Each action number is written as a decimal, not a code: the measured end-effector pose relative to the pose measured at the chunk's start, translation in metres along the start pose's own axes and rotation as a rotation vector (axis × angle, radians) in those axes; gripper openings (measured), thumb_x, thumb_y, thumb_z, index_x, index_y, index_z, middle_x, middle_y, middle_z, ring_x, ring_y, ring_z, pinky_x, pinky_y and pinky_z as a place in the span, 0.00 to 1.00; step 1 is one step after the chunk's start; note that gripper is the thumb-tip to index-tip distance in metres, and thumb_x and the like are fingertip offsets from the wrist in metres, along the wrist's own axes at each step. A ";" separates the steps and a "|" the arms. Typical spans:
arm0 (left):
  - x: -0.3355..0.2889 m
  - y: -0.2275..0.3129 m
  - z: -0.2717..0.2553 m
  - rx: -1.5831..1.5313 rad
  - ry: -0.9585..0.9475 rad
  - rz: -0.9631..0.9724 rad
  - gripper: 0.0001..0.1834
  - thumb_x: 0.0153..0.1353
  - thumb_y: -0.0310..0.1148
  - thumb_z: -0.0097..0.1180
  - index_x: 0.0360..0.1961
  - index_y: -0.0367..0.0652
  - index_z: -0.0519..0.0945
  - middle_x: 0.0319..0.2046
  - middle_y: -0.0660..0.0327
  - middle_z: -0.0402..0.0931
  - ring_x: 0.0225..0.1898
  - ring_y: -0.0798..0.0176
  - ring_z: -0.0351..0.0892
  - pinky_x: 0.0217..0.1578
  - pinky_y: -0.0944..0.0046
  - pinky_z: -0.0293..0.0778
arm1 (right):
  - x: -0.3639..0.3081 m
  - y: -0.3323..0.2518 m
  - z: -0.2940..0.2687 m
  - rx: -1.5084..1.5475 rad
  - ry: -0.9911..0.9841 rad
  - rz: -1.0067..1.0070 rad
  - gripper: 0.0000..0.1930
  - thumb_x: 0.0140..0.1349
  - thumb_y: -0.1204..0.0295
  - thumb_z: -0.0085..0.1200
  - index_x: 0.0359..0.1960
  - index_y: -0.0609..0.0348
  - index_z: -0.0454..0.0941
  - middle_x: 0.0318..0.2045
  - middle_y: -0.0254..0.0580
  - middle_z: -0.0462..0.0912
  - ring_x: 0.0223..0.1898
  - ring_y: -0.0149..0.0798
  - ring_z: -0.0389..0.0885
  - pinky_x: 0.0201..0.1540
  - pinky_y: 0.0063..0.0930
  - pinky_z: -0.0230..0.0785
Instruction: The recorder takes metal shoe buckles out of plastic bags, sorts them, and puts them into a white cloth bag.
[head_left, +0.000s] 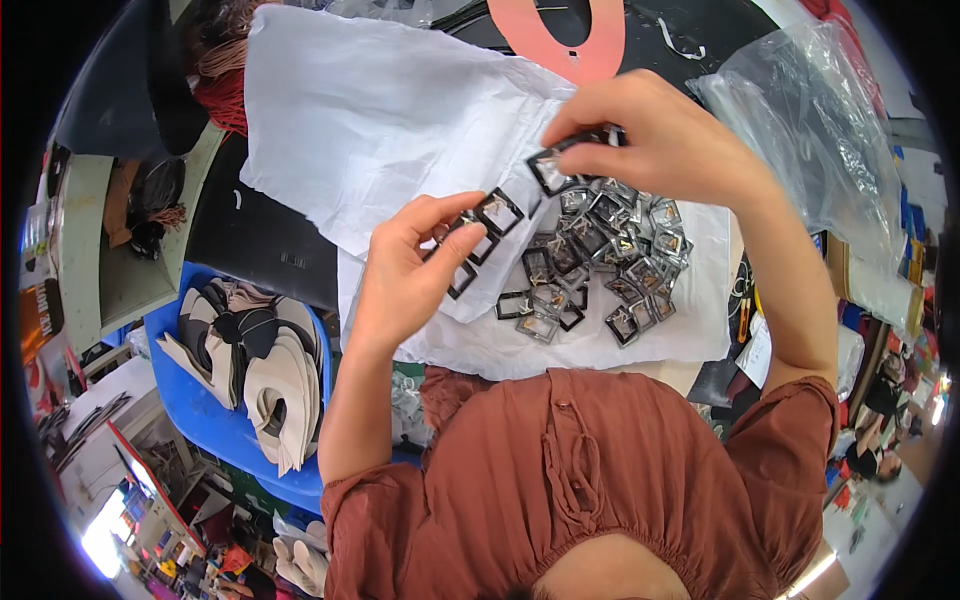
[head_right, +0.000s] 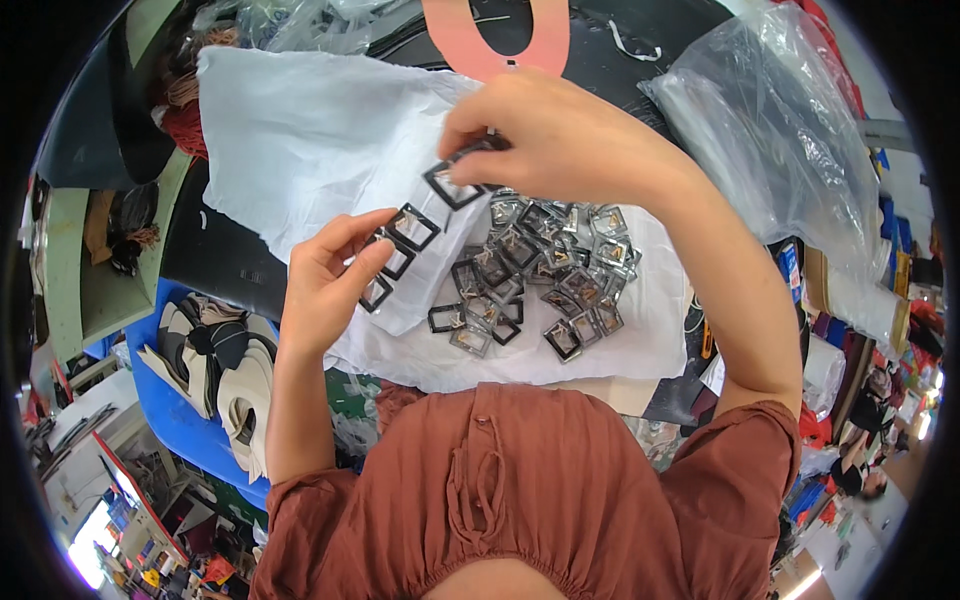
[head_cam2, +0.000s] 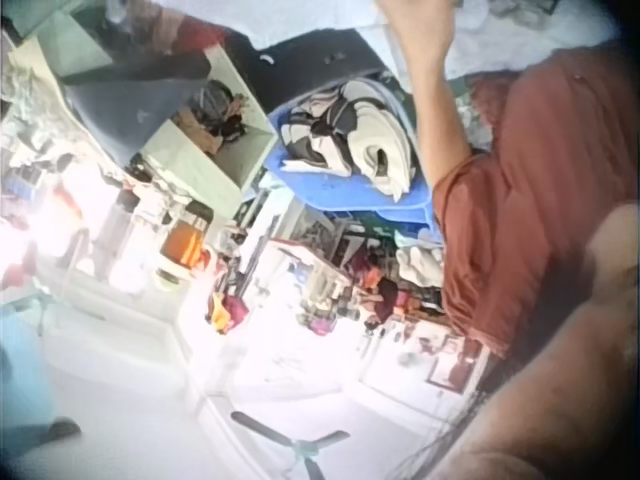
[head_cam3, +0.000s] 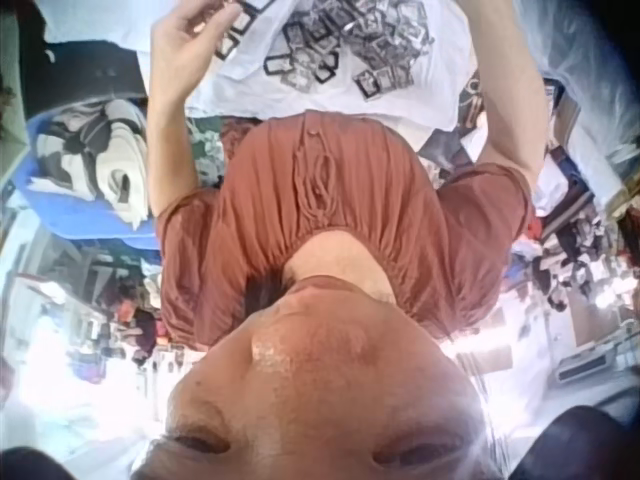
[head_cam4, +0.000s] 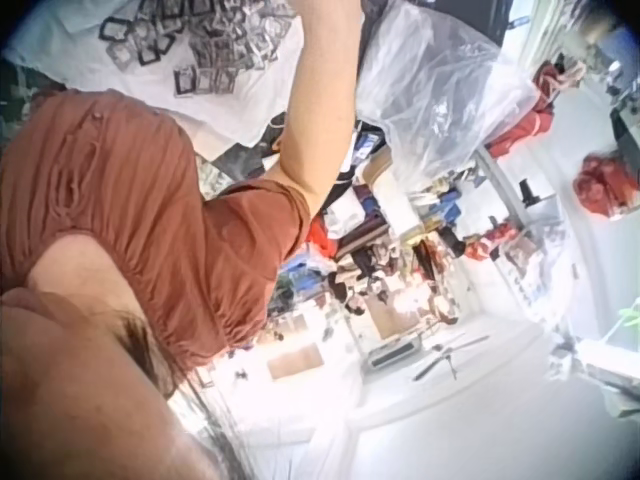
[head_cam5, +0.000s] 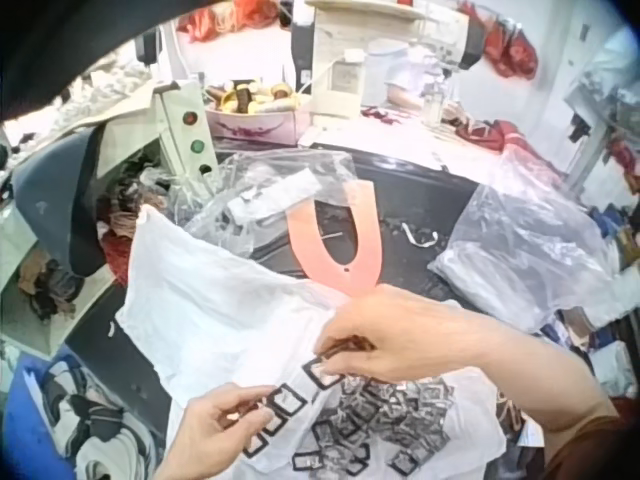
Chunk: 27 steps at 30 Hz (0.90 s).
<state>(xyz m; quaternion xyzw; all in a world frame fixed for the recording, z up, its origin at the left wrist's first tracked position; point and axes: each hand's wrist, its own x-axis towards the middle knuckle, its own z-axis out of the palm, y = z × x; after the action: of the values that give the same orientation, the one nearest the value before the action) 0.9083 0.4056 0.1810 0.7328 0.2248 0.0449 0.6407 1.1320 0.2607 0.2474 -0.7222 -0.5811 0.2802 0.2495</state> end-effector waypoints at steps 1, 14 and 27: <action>-0.005 0.002 0.003 -0.039 -0.026 0.008 0.17 0.63 0.26 0.60 0.53 0.35 0.81 0.34 0.66 0.75 0.29 0.78 0.70 0.26 0.76 0.67 | -0.012 -0.003 -0.006 0.018 -0.014 0.061 0.11 0.57 0.71 0.63 0.38 0.66 0.83 0.31 0.48 0.85 0.35 0.42 0.84 0.41 0.32 0.74; -0.036 -0.034 0.052 0.569 0.188 0.551 0.21 0.48 0.28 0.72 0.46 0.38 0.83 0.37 0.57 0.79 0.36 0.52 0.74 0.37 0.57 0.71 | -0.050 0.043 0.016 -0.335 -0.051 0.078 0.14 0.50 0.74 0.66 0.39 0.62 0.83 0.41 0.43 0.83 0.50 0.45 0.77 0.52 0.39 0.69; -0.040 -0.031 0.053 0.461 0.103 0.432 0.23 0.46 0.30 0.74 0.46 0.40 0.83 0.34 0.57 0.77 0.33 0.56 0.76 0.32 0.61 0.73 | -0.011 0.042 0.044 -0.474 0.001 -0.278 0.20 0.43 0.84 0.60 0.42 0.54 0.82 0.36 0.38 0.77 0.43 0.45 0.74 0.49 0.38 0.66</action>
<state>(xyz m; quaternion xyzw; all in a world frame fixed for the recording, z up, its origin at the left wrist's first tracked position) 0.8826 0.3438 0.1512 0.8862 0.1003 0.1649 0.4213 1.1285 0.2428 0.1883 -0.6740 -0.7237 0.0991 0.1100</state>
